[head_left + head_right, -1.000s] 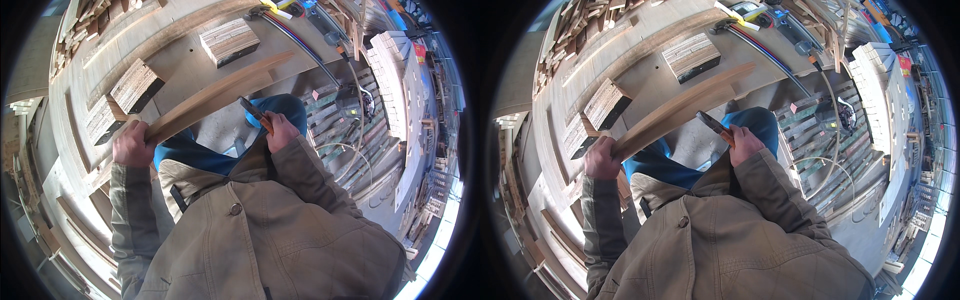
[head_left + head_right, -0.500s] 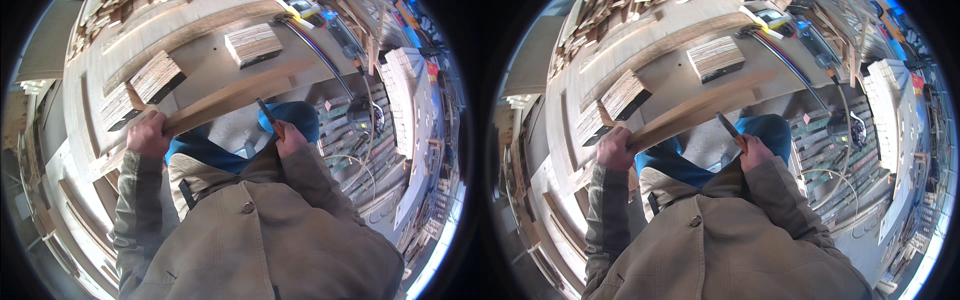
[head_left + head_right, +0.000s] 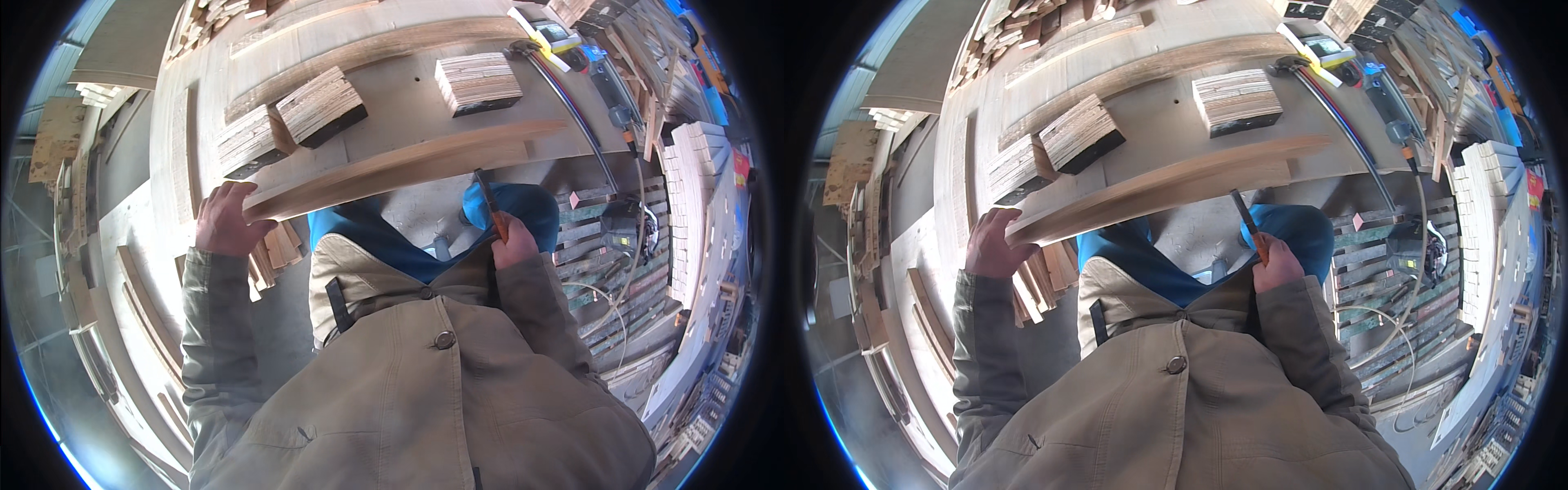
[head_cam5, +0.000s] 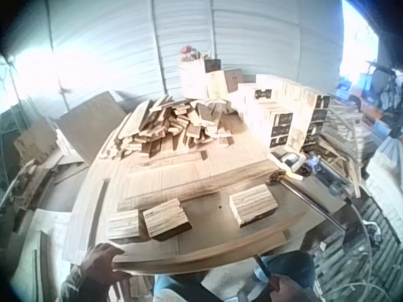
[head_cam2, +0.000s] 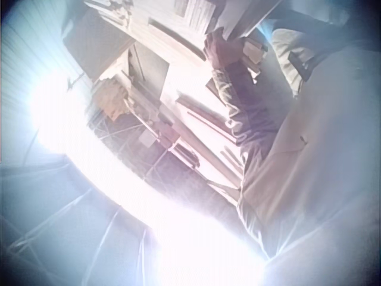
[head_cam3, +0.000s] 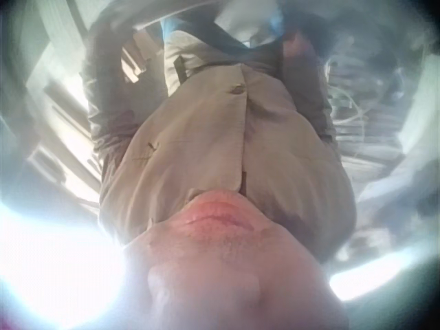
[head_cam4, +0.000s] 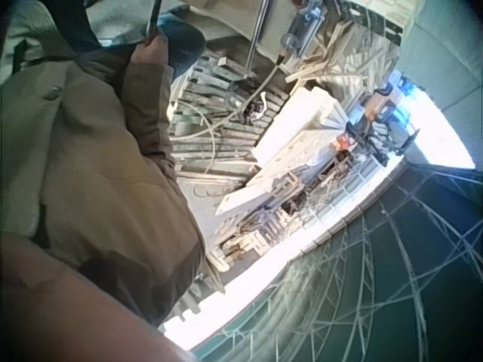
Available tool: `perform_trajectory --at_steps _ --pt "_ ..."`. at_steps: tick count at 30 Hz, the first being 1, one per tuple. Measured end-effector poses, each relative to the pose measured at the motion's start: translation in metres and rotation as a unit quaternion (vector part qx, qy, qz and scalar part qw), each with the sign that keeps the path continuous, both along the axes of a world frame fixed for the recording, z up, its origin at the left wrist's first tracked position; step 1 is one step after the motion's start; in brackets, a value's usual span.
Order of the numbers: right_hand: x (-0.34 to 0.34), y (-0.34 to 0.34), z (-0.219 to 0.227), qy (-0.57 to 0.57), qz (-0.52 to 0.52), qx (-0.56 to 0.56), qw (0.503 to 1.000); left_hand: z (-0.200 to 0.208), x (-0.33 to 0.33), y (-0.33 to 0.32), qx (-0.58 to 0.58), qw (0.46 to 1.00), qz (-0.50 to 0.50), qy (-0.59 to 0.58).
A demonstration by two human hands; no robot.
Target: The person uses a hammer and nail set to drive nails into small wooden pieces on a workbench, then uses pliers to remove a nail from a longer wooden plank. The person places the plank aside after removal.
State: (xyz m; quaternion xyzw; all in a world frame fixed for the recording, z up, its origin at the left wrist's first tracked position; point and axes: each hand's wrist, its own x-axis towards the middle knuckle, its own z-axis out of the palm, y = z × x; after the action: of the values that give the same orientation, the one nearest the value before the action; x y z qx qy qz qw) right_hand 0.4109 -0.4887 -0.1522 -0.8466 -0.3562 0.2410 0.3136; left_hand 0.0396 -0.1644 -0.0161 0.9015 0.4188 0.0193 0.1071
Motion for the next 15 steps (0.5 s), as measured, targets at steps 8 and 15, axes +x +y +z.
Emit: perform_trajectory --at_steps 8,15 --pt "0.000 0.001 -0.001 0.033 0.001 -0.007 0.999 -0.008 -0.073 0.012 -0.003 0.998 0.057 0.010" --pt "-0.004 0.001 0.000 0.031 -0.006 0.002 0.999 -0.021 -0.076 0.014 -0.063 0.996 0.060 -0.034"
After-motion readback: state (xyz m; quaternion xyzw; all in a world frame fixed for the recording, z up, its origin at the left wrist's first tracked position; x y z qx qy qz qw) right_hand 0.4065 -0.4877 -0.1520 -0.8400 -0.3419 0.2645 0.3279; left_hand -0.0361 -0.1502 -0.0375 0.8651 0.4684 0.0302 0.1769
